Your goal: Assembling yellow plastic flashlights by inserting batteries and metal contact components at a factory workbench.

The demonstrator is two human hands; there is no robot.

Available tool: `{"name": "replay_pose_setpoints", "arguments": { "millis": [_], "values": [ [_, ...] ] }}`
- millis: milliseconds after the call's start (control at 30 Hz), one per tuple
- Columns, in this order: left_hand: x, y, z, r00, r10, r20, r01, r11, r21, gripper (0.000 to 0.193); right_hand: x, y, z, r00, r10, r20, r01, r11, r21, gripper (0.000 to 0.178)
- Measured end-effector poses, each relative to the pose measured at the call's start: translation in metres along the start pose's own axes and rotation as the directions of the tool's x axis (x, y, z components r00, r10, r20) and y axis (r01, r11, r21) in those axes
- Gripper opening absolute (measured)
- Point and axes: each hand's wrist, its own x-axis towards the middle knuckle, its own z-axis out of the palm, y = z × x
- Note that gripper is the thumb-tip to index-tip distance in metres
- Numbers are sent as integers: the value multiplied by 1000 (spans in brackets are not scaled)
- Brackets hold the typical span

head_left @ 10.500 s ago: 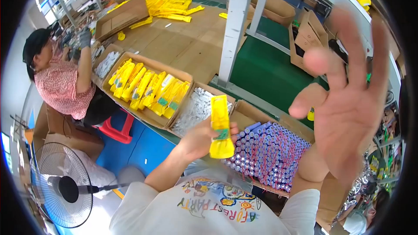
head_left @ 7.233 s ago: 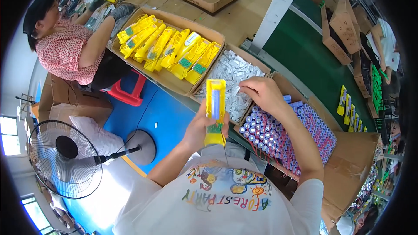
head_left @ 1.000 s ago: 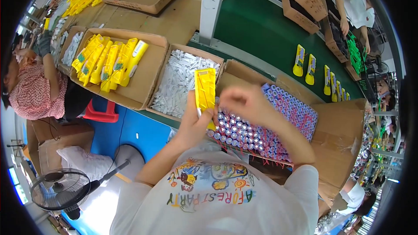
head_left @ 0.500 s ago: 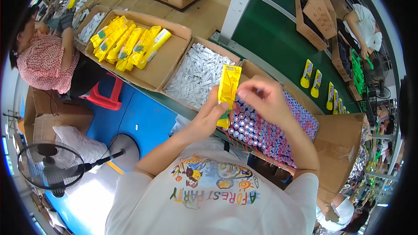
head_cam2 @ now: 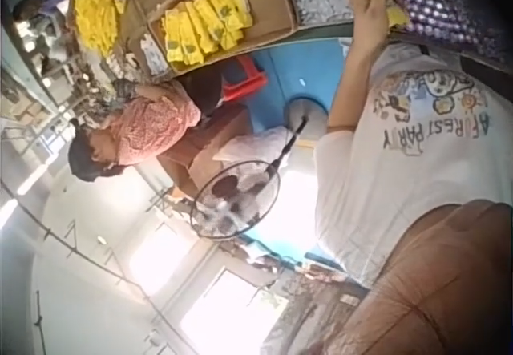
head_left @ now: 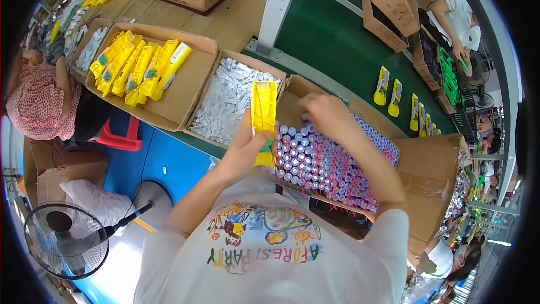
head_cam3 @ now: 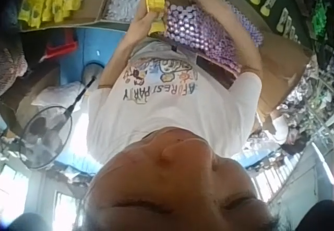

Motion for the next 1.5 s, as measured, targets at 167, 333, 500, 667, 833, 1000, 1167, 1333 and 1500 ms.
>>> {"name": "replay_pose_setpoints", "arguments": {
  "millis": [167, 333, 500, 667, 833, 1000, 1167, 1333, 1500],
  "values": [
    [-6, -1, 6, 998, 47, 48, -48, 998, 37, 37, 19, 23, -4, 926, 53, 373, 36, 973, -228, 16],
    [-16, -12, 6, 984, 173, 47, -178, 971, 157, 36, 6, -5, -38, 996, 12, -90, 30, 890, 455, 17],
    [-19, -15, 13, 987, 158, 17, -156, 940, 302, 50, -7, -60, -46, 943, 159, 292, -317, 172, 933, 28],
    [-18, -22, 12, 973, 229, 18, -225, 931, 289, 62, -4, -80, -34, 942, 235, 239, -276, 140, 951, 35],
    [-21, -6, 5, 993, 116, -10, -110, 965, 240, 63, 6, -93, -35, 961, 262, 90, -135, 159, 978, 34],
    [-23, -3, -5, 993, 116, -21, -113, 986, 123, 63, 14, -98, -33, 959, 138, -246, 97, 658, 747, 29],
    [-30, 7, -14, 999, 16, -43, -19, 996, -86, 63, 35, -100, -20, 878, -155, -453, 310, 905, 291, 32],
    [-48, 21, -57, 928, 72, -364, -196, 929, -316, 67, 108, -72, 3, 977, -10, -215, 127, 833, 538, 26],
    [-54, 21, -56, 946, 114, -302, -224, 906, -358, 57, 122, -70, 27, 954, -292, -66, 297, 951, 86, 13]
  ]
}}
